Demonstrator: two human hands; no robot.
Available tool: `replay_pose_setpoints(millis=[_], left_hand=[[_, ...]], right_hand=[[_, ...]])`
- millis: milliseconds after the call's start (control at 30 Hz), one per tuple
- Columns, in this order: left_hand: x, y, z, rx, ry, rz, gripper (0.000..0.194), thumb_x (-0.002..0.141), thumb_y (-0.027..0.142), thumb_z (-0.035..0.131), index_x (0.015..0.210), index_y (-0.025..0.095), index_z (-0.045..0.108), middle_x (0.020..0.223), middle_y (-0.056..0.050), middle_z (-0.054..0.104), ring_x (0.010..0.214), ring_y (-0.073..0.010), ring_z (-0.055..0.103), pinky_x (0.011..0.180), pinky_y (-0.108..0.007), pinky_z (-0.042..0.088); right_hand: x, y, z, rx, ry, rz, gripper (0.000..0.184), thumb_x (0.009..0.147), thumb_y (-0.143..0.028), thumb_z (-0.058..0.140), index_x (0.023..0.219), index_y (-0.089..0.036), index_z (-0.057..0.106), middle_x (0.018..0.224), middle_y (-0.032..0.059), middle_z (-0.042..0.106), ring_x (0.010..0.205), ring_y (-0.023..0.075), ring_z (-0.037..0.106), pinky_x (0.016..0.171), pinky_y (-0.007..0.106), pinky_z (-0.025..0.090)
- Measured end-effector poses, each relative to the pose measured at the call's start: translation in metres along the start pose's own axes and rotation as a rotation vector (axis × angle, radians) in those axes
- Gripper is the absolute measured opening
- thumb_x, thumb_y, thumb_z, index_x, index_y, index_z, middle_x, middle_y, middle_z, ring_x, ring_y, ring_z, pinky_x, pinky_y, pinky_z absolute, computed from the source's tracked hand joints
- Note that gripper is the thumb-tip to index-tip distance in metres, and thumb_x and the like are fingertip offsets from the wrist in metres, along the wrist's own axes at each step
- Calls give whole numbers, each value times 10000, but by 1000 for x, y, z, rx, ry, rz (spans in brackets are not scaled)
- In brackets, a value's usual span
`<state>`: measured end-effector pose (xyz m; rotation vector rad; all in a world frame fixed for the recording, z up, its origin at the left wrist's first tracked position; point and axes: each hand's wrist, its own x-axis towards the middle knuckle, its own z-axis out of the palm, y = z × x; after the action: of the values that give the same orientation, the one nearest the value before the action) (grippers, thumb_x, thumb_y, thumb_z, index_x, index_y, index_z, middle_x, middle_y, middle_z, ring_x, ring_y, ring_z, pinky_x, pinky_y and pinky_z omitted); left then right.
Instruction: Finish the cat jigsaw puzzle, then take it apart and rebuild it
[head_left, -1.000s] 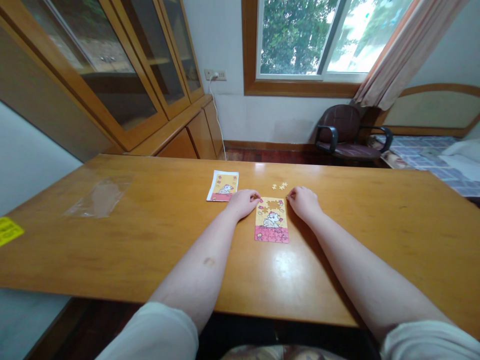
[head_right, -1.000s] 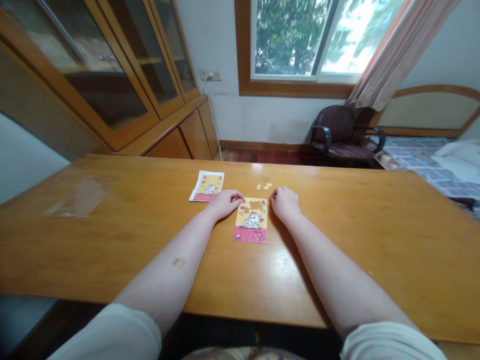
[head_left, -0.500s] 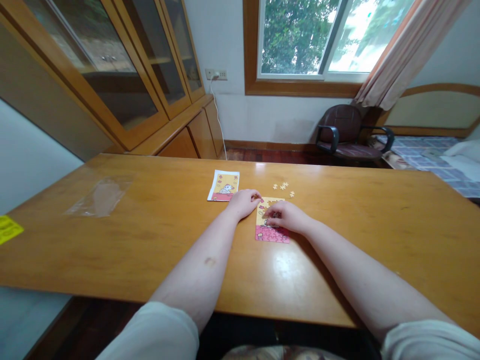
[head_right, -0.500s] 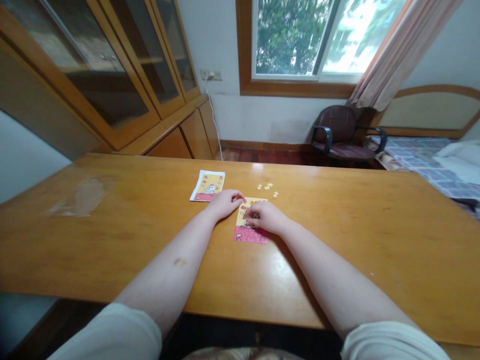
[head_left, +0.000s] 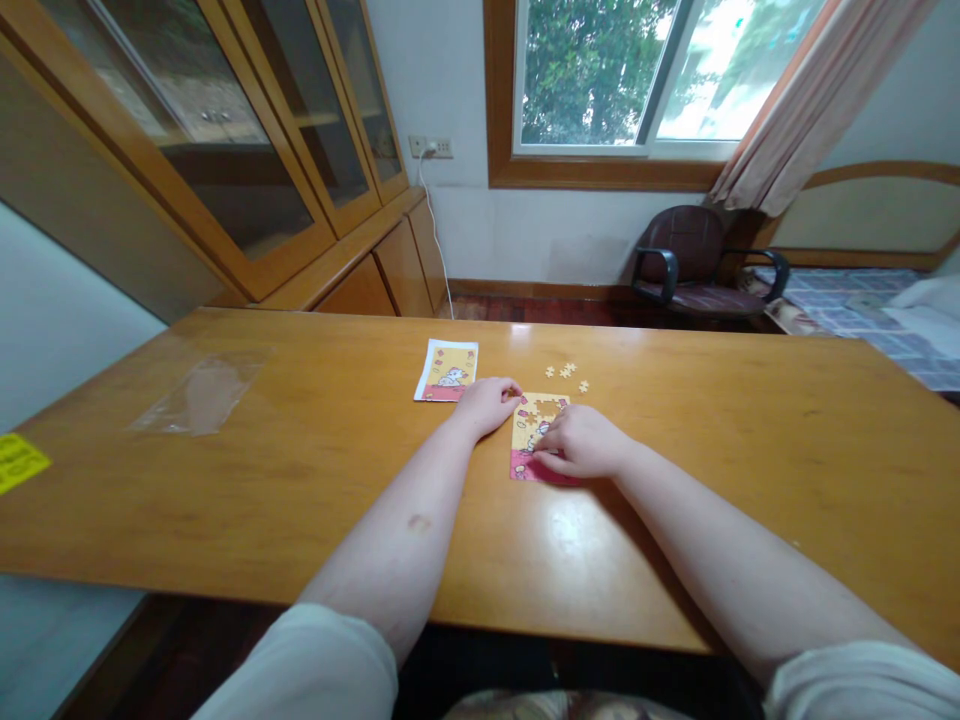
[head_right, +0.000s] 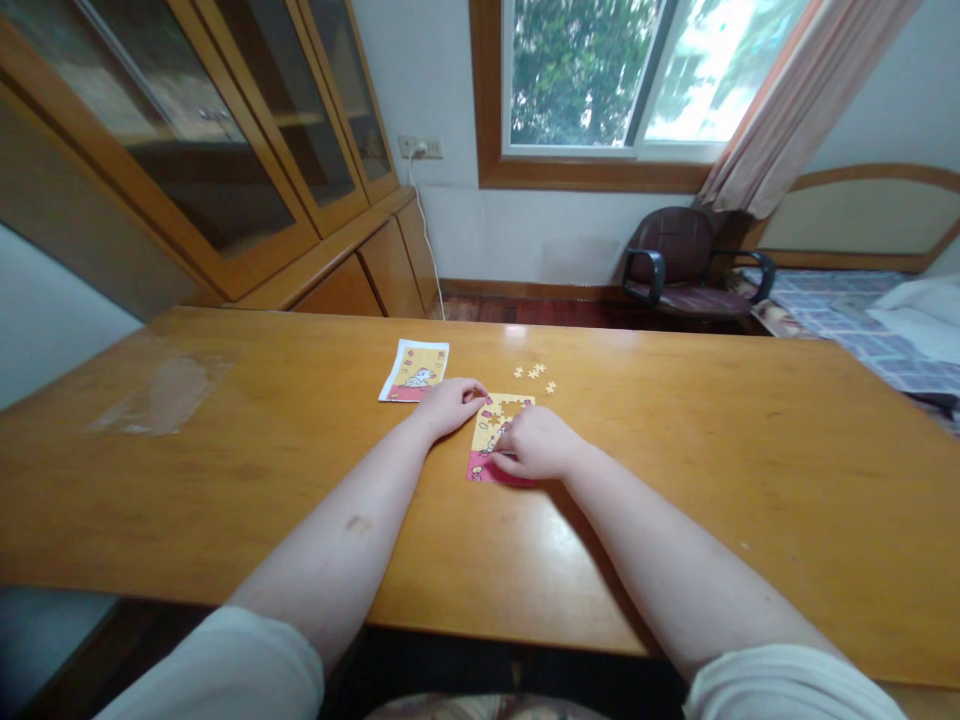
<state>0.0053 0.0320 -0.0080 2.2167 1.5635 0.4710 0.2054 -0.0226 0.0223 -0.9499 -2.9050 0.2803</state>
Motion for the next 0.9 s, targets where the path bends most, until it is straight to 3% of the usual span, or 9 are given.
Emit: replay_pose_setpoints(millis=[133, 533, 900], left_hand=[[0, 0, 0, -6, -7, 2, 232, 810, 341, 553, 962, 232, 690, 825, -21, 676, 787, -177, 599, 676, -266, 427], [0, -1, 0, -2, -8, 5, 226, 813, 339, 559, 960, 227, 690, 824, -21, 672, 786, -175, 599, 690, -267, 430], [1, -2, 2, -1, 3, 16, 226, 811, 346, 556, 956, 234, 688, 827, -20, 666, 771, -172, 588, 668, -266, 410]], right_hand=[[1, 4, 0, 10, -33, 62, 400, 892, -438, 422, 799, -220, 743, 740, 68, 718, 712, 164, 593, 670, 260, 359], [3, 14, 2, -34, 36, 52, 327, 908, -385, 435, 968, -245, 724, 777, 48, 723, 671, 155, 607, 669, 265, 355], [4, 13, 0, -123, 4, 156, 414, 938, -435, 361, 990, -234, 719, 798, 68, 710, 746, 183, 616, 687, 280, 354]])
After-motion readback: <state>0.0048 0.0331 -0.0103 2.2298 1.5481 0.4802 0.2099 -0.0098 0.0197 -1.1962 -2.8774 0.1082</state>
